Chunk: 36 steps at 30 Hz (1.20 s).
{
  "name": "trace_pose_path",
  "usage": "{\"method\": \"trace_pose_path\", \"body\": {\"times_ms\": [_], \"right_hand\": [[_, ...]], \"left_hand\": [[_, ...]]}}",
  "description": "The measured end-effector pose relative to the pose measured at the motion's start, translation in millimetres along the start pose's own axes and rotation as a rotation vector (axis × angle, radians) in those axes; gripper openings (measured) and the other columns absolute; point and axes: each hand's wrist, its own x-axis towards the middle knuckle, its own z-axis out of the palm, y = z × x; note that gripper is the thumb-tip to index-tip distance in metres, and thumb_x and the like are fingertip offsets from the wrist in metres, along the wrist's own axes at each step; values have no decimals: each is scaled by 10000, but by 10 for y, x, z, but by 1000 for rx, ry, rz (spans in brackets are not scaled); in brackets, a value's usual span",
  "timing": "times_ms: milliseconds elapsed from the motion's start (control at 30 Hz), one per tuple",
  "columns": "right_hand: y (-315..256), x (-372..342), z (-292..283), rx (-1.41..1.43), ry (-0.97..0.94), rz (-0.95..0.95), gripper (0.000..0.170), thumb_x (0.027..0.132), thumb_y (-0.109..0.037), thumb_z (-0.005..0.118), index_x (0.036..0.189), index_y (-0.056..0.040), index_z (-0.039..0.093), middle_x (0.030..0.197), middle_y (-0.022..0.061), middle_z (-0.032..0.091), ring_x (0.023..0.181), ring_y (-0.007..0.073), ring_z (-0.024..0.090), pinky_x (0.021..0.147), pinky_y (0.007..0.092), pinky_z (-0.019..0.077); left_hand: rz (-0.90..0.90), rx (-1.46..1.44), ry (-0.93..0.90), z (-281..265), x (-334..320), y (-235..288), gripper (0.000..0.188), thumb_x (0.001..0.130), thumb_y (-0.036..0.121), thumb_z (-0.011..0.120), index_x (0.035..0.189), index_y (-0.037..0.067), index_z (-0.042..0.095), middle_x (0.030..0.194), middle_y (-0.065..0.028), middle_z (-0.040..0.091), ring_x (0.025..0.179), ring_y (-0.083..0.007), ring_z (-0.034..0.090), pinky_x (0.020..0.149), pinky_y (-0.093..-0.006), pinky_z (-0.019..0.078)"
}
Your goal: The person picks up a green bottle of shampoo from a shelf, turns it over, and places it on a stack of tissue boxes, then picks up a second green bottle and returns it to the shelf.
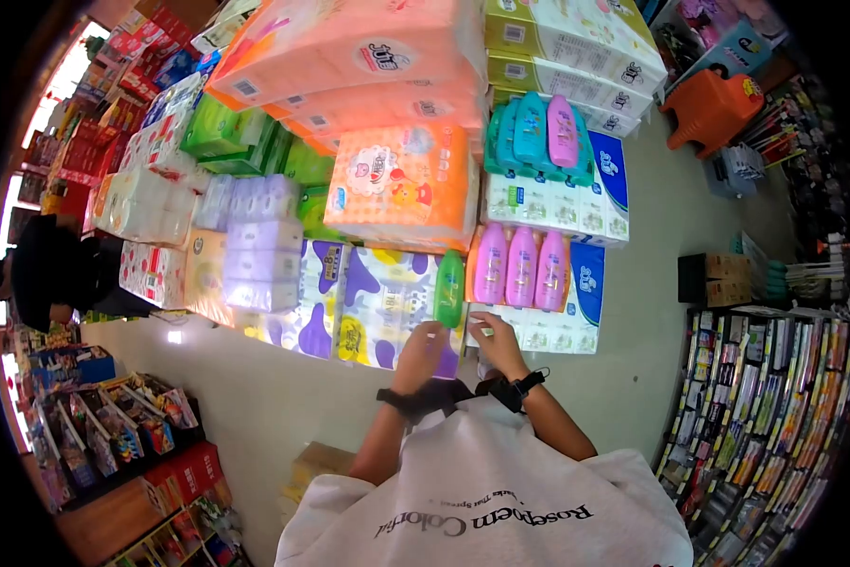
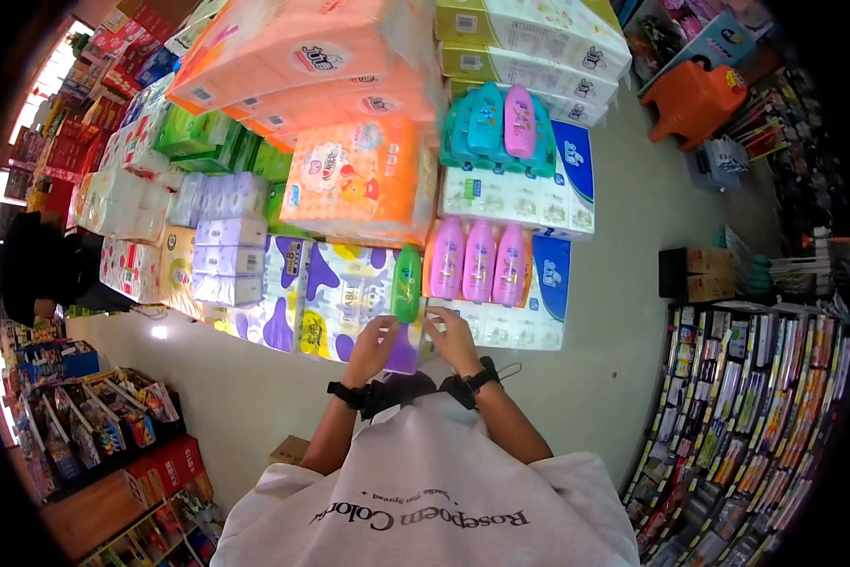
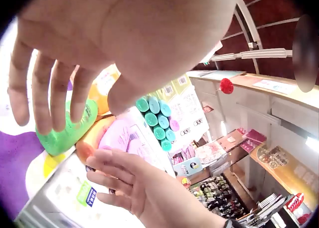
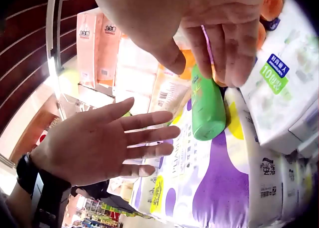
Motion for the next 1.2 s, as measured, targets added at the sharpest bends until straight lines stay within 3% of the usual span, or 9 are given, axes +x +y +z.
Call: {"method": "trace_pose_path", "body": {"times_ms": [100,233,333,533,700,800,900,1033,1200], "right_hand": [[17,41,209,-38,22,-1,550,912,-279,679,1349,7,509,1231,234,617,1123,312,622,839,363,537],[-117,120,387,36,-35,25,502,909,-236,660,1330,-5,516,1179,215,636,1102,358,604,918,401,487],[-58,102,564,-86,39,-16,491,907,-221,689,1315,0,528,1080,140,666,986,250,645,784,331,541],[93,137,839,36,176,59,565,917,-247,684,1365,5,450,941,118,663,873,215,649,788,328,521],[62,225,978,145,261,144,493,929,-271,676,1306,6,519,791,90,626,701,197,602,657,326,490],[24,171,972,167,103,176,418,934,-275,674,1226,12,591,830,84,633,722,158,589,665,314,483],[10,59,1044,177,195,105,365,935,-274,679,1156,15,647,890,75,643,759,136,575,687,299,479],[-29,-167,968,239,117,91,381,925,-253,700,1200,5,646,1007,70,668,860,124,597,758,286,491],[-229,-471,839,462,106,68,379,913,-202,718,1238,-20,643,1116,72,674,1005,121,612,846,293,499]], "left_hand": [[31,39,-19,-39,335,-333,379,974,261,585,1236,-13,568,1164,-196,615,973,-289,664,839,-386,526],[72,-18,38,-50,600,-480,421,971,240,585,1271,-52,534,1255,-239,554,1011,-324,644,887,-391,507],[218,62,162,-1,719,-626,425,978,213,591,1313,-40,517,1206,-197,599,1028,-271,636,857,-357,513],[68,-40,-130,-242,810,-745,447,952,199,608,1297,-66,506,1201,-227,601,1073,-323,627,896,-390,506],[82,78,-304,-531,722,-407,464,956,219,613,1335,-30,513,1136,-187,637,997,-238,638,834,-341,516],[28,-39,-458,-595,795,-518,487,962,268,616,1334,-27,508,1048,-183,660,919,-230,651,786,-334,521],[47,-19,-414,-651,738,-615,440,984,305,599,1261,-30,529,959,-147,662,832,-197,641,719,-312,512],[65,-71,-497,-725,819,-793,364,1001,343,583,1081,-10,547,918,-87,629,805,-142,599,685,-288,488],[187,-28,-655,-767,845,-697,302,985,312,620,1055,25,558,942,-65,624,840,-134,592,730,-294,493]]}}
